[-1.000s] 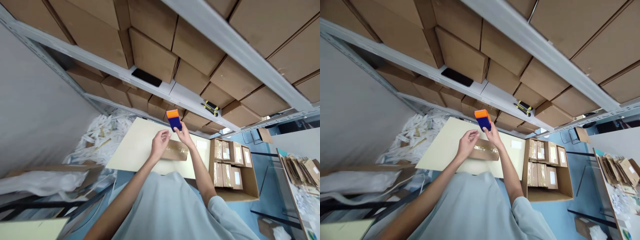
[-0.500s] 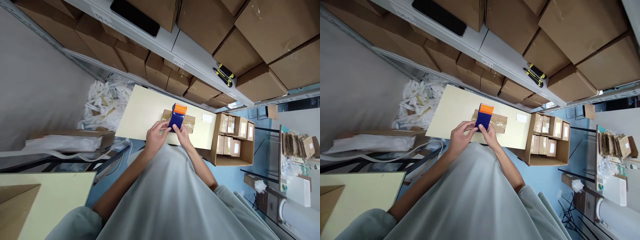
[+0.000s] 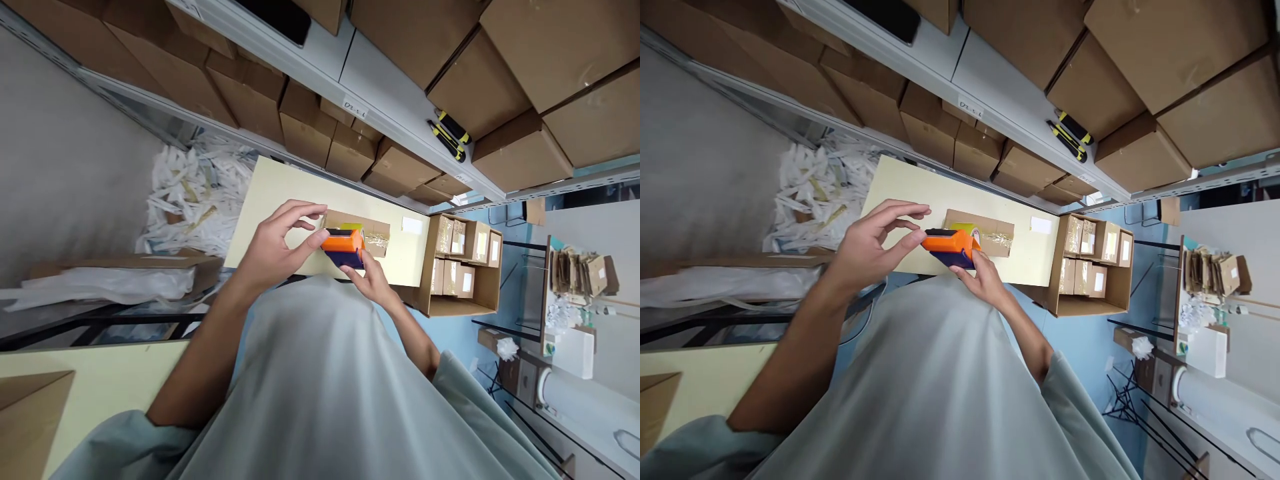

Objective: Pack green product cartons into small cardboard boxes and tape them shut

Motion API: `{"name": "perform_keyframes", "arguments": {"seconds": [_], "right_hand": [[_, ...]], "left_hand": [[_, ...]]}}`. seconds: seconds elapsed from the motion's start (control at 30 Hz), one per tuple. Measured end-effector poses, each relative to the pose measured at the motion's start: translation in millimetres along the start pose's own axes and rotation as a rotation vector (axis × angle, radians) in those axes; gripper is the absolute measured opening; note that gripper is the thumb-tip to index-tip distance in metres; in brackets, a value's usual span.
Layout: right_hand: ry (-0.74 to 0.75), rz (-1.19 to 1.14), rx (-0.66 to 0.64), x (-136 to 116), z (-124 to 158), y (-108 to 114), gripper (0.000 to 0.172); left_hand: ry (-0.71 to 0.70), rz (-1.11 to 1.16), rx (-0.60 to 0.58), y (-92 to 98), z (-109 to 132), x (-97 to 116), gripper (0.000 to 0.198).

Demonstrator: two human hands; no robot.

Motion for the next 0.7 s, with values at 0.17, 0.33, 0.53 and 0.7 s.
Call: {"name": "perform_keyframes", "arguments": {"seconds": [0.17,0.33,0.53,0.7], "right_hand": [[0.047,0.183,-0.027,-14.4,6.0,6.8,0.037],[0.087,0.264,-0.035,-26.9,8.7,11.8,0.04],[0.091,0.338,-0.023,-38.0,10.5,17.3,0.037],[0.115,0.384,-0.004,-50.9,12.5,19.5,0.037]], "left_hand": [[0.01,0.01,-0.139,6.3,-9.5,15.8,0.031],[0.041,0.074,-0.217,5.7,-15.2,15.7,0.027],[-0.018,0.019,-0.287,5.7,-14.3,20.3,0.03],[-0.037,0.022,-0.297,9.1,-11.4,22.0,0.023]]}}
Point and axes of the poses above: each hand's wrist, its own z-axis away from the middle knuckle, its own y-axis out of the back of the hand, x = y × z, the point moved 10 cm from there along -z, towards the middle knuckle, and after that the axes turned 8 degrees about -x, right-handed, at the moved point
